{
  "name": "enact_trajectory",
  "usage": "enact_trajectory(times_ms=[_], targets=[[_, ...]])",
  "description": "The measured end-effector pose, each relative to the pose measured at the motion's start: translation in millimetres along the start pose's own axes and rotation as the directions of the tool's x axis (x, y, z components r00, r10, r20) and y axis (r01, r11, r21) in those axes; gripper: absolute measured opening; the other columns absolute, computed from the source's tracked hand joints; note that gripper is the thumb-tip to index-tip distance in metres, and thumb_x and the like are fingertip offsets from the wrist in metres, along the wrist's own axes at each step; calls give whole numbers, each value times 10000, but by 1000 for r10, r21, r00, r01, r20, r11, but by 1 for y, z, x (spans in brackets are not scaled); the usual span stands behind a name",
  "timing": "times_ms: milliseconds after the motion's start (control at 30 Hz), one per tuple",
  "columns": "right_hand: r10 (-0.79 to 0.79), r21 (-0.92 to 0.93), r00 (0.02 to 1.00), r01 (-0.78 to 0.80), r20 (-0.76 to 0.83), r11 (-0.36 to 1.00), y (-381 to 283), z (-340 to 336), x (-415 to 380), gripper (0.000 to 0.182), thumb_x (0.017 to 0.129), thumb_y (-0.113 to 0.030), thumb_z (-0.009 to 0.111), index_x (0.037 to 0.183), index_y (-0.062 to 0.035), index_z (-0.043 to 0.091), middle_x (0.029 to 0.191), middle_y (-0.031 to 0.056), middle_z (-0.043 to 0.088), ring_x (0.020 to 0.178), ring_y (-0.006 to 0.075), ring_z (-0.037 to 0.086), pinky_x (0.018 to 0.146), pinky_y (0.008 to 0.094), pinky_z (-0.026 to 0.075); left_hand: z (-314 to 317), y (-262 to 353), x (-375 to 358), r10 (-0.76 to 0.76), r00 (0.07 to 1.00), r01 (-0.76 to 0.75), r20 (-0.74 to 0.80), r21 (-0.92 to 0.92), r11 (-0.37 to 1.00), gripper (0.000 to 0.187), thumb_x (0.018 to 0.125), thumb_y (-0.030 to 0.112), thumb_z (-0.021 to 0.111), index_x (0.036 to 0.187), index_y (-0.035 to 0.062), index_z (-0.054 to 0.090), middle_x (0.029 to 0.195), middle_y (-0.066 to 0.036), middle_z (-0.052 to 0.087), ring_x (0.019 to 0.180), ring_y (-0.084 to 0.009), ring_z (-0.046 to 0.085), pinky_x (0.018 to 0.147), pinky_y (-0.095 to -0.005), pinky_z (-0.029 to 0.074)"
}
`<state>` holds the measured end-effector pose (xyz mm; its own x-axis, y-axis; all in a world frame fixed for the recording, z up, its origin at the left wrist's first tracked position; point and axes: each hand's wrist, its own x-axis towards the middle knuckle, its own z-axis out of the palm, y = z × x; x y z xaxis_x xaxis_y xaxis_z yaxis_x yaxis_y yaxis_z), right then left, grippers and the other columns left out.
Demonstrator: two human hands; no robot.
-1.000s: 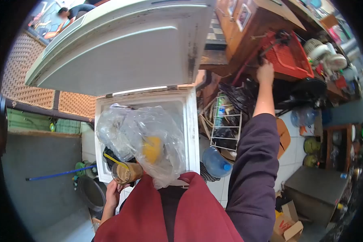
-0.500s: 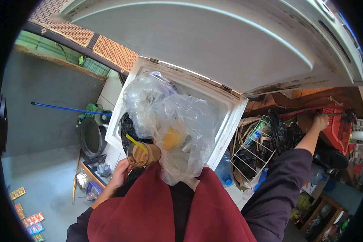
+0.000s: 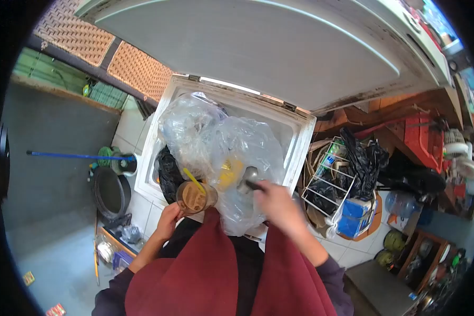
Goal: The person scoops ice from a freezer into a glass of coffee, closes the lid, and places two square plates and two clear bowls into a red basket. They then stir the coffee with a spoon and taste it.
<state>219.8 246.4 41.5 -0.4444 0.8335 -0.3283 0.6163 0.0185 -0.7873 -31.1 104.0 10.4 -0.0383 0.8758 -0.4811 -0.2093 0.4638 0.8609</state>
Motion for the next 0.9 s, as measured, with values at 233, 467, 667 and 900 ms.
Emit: enact_trajectory(times_ms=[233,467,667,900], targets=[[245,-541,947,-319,-206,778,73,124,117,265,716,-165,483,942,-43,549,877,123,581,790,256,572,673,354,458,-22,-4,14,8,989,2,150,-66,998,310,839,292,337,740,32,473,619,42,339,586,-61,304,622,-207,317],[69,-283,898,-210,-436,936,129,100,132,254,725,-175,473,943,-69,549,917,107,574,825,258,558,705,366,440,-33,-9,10,-30,974,45,226,-62,997,302,839,288,341,707,41,453,623,46,325,579,-66,273,532,-210,235],[19,-162,854,-120,-520,979,105,137,142,250,728,-176,467,939,-67,548,910,108,575,825,267,553,709,368,435,-44,-21,9,-75,968,86,238,-36,996,292,841,276,342,702,38,440,628,41,323,590,-67,275,535,-208,236],[-49,-63,802,14,-595,998,112,134,139,246,732,-177,460,934,-65,546,902,110,577,825,278,547,713,371,429,-50,-25,2,-28,962,55,273,-92,994,275,846,249,350,723,26,453,625,42,321,585,-64,271,529,-199,233]])
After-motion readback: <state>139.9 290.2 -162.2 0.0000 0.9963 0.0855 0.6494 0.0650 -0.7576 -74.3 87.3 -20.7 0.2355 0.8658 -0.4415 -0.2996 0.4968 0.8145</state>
